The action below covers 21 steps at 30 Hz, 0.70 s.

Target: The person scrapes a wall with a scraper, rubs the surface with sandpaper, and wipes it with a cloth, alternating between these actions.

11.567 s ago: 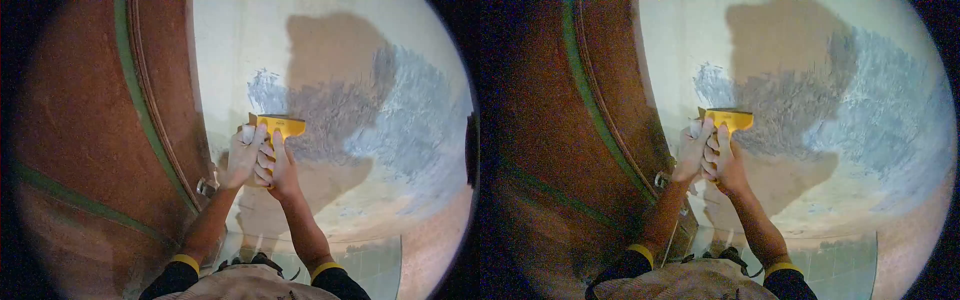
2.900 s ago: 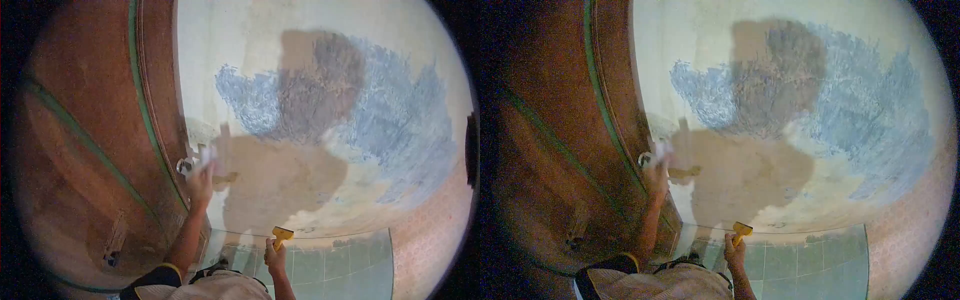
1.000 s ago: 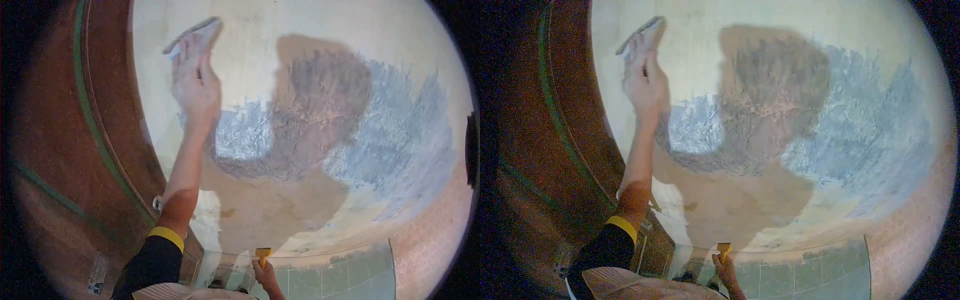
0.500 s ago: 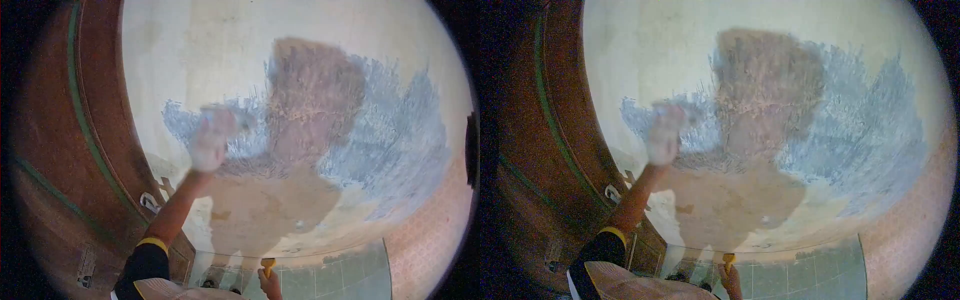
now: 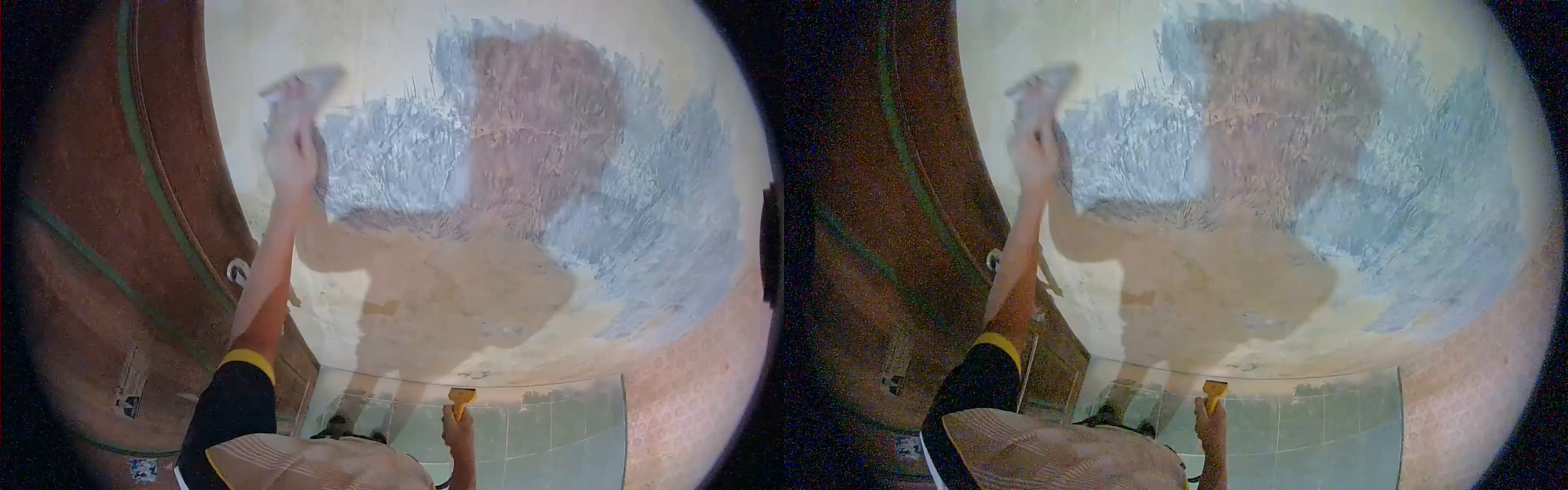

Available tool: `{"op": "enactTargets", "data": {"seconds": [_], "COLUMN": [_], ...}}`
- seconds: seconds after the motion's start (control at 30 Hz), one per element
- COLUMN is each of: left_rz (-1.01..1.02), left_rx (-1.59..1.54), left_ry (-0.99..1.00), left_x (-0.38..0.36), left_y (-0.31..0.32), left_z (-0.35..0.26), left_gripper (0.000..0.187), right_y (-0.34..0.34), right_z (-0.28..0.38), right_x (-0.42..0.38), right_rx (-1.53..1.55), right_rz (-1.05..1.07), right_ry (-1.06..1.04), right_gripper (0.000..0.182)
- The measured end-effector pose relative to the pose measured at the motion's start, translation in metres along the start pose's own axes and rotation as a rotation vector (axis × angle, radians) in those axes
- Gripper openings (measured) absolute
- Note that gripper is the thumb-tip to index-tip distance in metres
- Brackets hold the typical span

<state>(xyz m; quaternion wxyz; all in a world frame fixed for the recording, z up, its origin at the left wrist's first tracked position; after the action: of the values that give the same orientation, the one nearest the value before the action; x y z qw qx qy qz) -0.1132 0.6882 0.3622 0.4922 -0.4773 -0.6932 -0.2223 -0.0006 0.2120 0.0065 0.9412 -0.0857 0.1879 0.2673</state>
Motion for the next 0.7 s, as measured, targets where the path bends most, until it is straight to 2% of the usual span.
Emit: {"op": "enactTargets", "data": {"seconds": [0.03, 0.1, 0.13, 0.17, 0.2, 0.23, 0.3, 0.33, 0.4, 0.47, 0.53, 0.57, 0.63, 0.67, 0.7], "left_rz": [0.005, -0.310, -0.222, -0.134, 0.038, 0.218, 0.380, 0.389, 0.702, 0.440, -0.097, -0.096, -0.003, 0.000, 0.016], "left_rx": [0.002, 0.008, 0.010, 0.012, 0.026, 0.041, 0.057, 0.063, -0.053, 0.222, 0.256, 0.257, -0.078, -0.075, 0.032], "left_ry": [0.005, 0.347, 0.409, 0.464, 0.510, 0.556, 0.755, 0.756, 0.602, 0.584, 0.519, 0.521, 0.200, 0.198, 0.424], "left_x": [0.002, -0.008, -0.029, -0.064, -0.103, -0.142, -0.191, -0.191, -0.179, -0.134, -0.077, -0.082, -0.093, -0.102, -0.143], "left_y": [0.004, 0.011, 0.021, 0.030, 0.042, 0.051, 0.044, 0.039, 0.033, 0.009, -0.022, -0.014, 0.007, 0.017, 0.023], "left_z": [-0.008, -0.045, -0.056, -0.058, -0.050, -0.040, -0.008, 0.010, 0.049, 0.061, 0.017, 0.006, 0.005, 0.026, 0.024], "left_gripper": [0.025, 0.035, 0.038, 0.041, 0.044, 0.047, 0.052, 0.052, 0.053, 0.032, 0.019, 0.019, 0.017, 0.017, 0.020], "right_y": [-0.001, 0.002, 0.008, 0.018, 0.026, 0.034, 0.052, 0.054, 0.056, 0.052, 0.050, 0.050, 0.056, 0.061, 0.064], "right_z": [-0.008, -0.025, -0.027, -0.023, -0.019, -0.014, 0.001, 0.003, 0.008, 0.014, 0.006, -0.004, -0.007, -0.004, -0.004], "right_x": [0.002, 0.017, 0.021, 0.025, 0.027, 0.027, 0.024, 0.022, 0.012, 0.000, -0.005, -0.005, -0.007, -0.009, -0.013], "right_rx": [0.005, 0.063, 0.069, 0.204, 0.336, 0.338, 0.242, 0.245, 0.136, 0.075, 0.016, -0.037, -0.088, -0.003, 0.079], "right_rz": [0.001, 0.054, 0.058, 0.143, 0.227, 0.228, 0.321, 0.326, 0.366, 0.377, 0.387, 0.403, 0.423, 0.413, 0.399], "right_ry": [0.005, -0.036, -0.036, -0.018, 0.004, 0.014, -0.189, -0.180, -0.251, -0.213, -0.165, -0.115, -0.063, -0.032, -0.001], "right_gripper": [0.024, 0.022, 0.022, 0.020, 0.019, 0.019, 0.021, 0.021, 0.025, 0.025, 0.026, 0.026, 0.025, 0.025, 0.025]}}
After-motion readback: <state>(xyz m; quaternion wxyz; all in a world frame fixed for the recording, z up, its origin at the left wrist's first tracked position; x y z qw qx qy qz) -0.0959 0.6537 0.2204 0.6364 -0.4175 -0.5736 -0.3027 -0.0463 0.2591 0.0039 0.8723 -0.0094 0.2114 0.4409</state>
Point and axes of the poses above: each hand's wrist, its own x-axis towards the middle knuckle, its own y-axis out of the palm, z = x × y, the point moved 3 cm from there along x, towards the middle knuckle, and after that the axes turned 12 degrees about x, right-handed, at the moved point
